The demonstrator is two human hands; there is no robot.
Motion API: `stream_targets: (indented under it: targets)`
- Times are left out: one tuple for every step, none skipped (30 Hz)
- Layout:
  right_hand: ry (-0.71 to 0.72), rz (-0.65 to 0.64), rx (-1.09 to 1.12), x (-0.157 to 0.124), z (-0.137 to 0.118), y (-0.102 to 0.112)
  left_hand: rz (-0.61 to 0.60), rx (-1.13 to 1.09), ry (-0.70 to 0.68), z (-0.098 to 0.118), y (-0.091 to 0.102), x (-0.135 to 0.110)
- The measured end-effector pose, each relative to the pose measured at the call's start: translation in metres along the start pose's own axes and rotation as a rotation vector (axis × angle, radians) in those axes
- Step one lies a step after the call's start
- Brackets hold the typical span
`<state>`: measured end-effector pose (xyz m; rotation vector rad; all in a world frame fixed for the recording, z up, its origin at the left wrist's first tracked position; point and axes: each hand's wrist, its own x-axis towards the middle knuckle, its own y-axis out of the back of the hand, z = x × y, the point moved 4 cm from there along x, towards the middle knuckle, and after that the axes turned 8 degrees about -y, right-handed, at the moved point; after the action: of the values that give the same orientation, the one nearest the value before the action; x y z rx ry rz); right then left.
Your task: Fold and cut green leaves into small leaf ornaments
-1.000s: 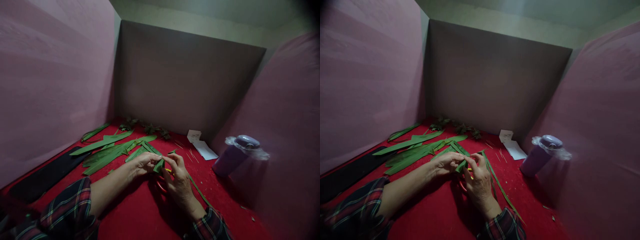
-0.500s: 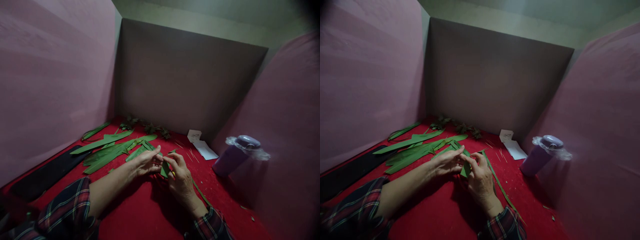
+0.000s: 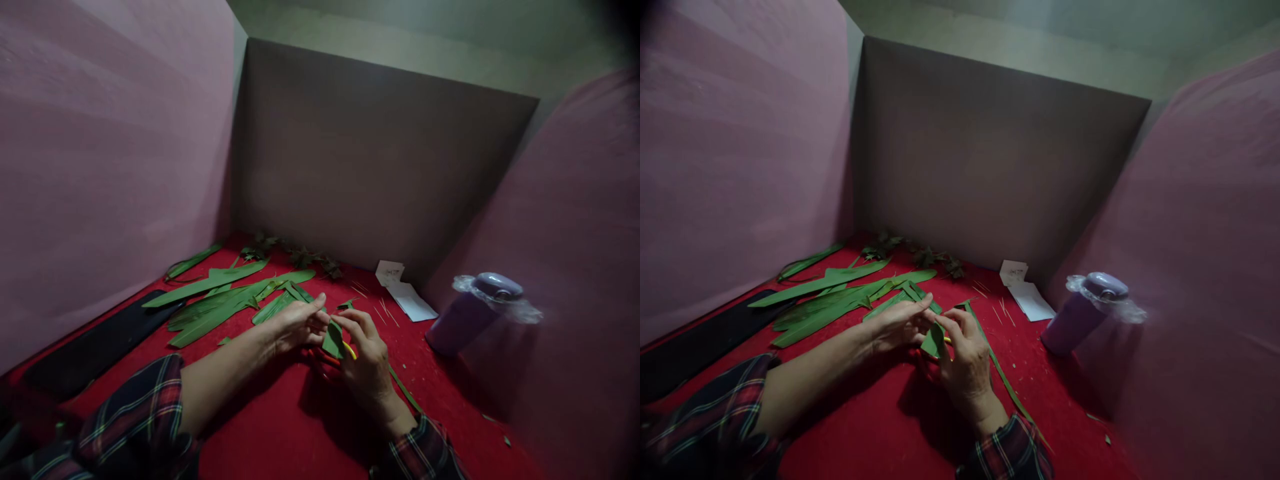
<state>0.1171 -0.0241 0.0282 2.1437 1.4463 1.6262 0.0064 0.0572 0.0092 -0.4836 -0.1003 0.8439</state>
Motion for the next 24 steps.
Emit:
stream_targets:
  targets:
    - [-0.015,0.024,0.017,0.0,0.002,0.001,0.007,0.042,-0.007,0.0,-0.001,-0.001]
    - [-0.037,0.056,0.037,0.0,0.004,0.003,0.013,0.086,-0.021,0.001,-0.001,-0.001]
    - [-0.065,0.087,0.056,-0.001,0.007,0.004,0.022,0.128,-0.039,0.001,-0.001,-0.001]
    - [-0.102,0.117,0.074,-0.001,0.01,0.005,0.029,0.167,-0.059,0.002,-0.001,-0.001]
    - [-0.146,0.139,0.092,-0.001,0.013,0.005,0.036,0.204,-0.081,0.003,-0.001,-0.001]
    - [-0.194,0.154,0.111,-0.002,0.017,0.005,0.048,0.24,-0.107,0.004,0.0,0.0]
    - [-0.25,0.162,0.133,-0.002,0.02,0.003,0.06,0.28,-0.131,0.005,0.001,0.001]
    - [-0.315,0.167,0.164,-0.003,0.024,0.002,0.069,0.321,-0.152,0.006,0.002,0.002]
    - [-0.386,0.175,0.202,-0.004,0.029,0.0,0.07,0.361,-0.168,0.006,0.002,0.003]
    - [-0.455,0.188,0.245,-0.006,0.032,-0.002,0.063,0.401,-0.183,0.006,0.002,0.004]
    - [-0.518,0.201,0.285,-0.007,0.036,-0.003,0.055,0.443,-0.197,0.007,0.002,0.004]
    - [-0.57,0.216,0.322,-0.007,0.038,-0.004,0.047,0.487,-0.214,0.007,0.002,0.004]
    - [-0.609,0.229,0.352,-0.008,0.039,-0.005,0.042,0.532,-0.232,0.007,0.001,0.004]
    - [-0.636,0.24,0.377,-0.008,0.039,-0.005,0.04,0.569,-0.251,0.007,0.001,0.003]
    - [-0.656,0.246,0.398,-0.007,0.039,-0.005,0.04,0.594,-0.265,0.007,0.0,0.003]
    - [-0.672,0.249,0.418,-0.006,0.038,-0.005,0.036,0.606,-0.273,0.007,0.0,0.002]
    - [-0.686,0.252,0.441,-0.006,0.037,-0.005,0.021,0.607,-0.269,0.006,-0.001,0.001]
    - [-0.698,0.257,0.47,-0.005,0.036,-0.005,0.001,0.602,-0.257,0.005,-0.002,0.001]
    - [-0.709,0.258,0.504,-0.004,0.036,-0.005,-0.014,0.594,-0.241,0.004,-0.003,0.001]
    - [-0.719,0.258,0.542,-0.004,0.036,-0.006,-0.018,0.587,-0.227,0.004,-0.003,0.001]
    - [-0.73,0.257,0.579,-0.004,0.037,-0.006,-0.007,0.579,-0.213,0.004,-0.003,0.001]
    - [-0.742,0.253,0.611,-0.004,0.038,-0.007,0.015,0.568,-0.202,0.005,-0.002,0.001]
    - [-0.756,0.243,0.637,-0.004,0.04,-0.007,0.044,0.556,-0.195,0.006,-0.001,0.001]
    - [-0.769,0.231,0.656,-0.004,0.042,-0.008,0.068,0.546,-0.193,0.007,0.0,0.001]
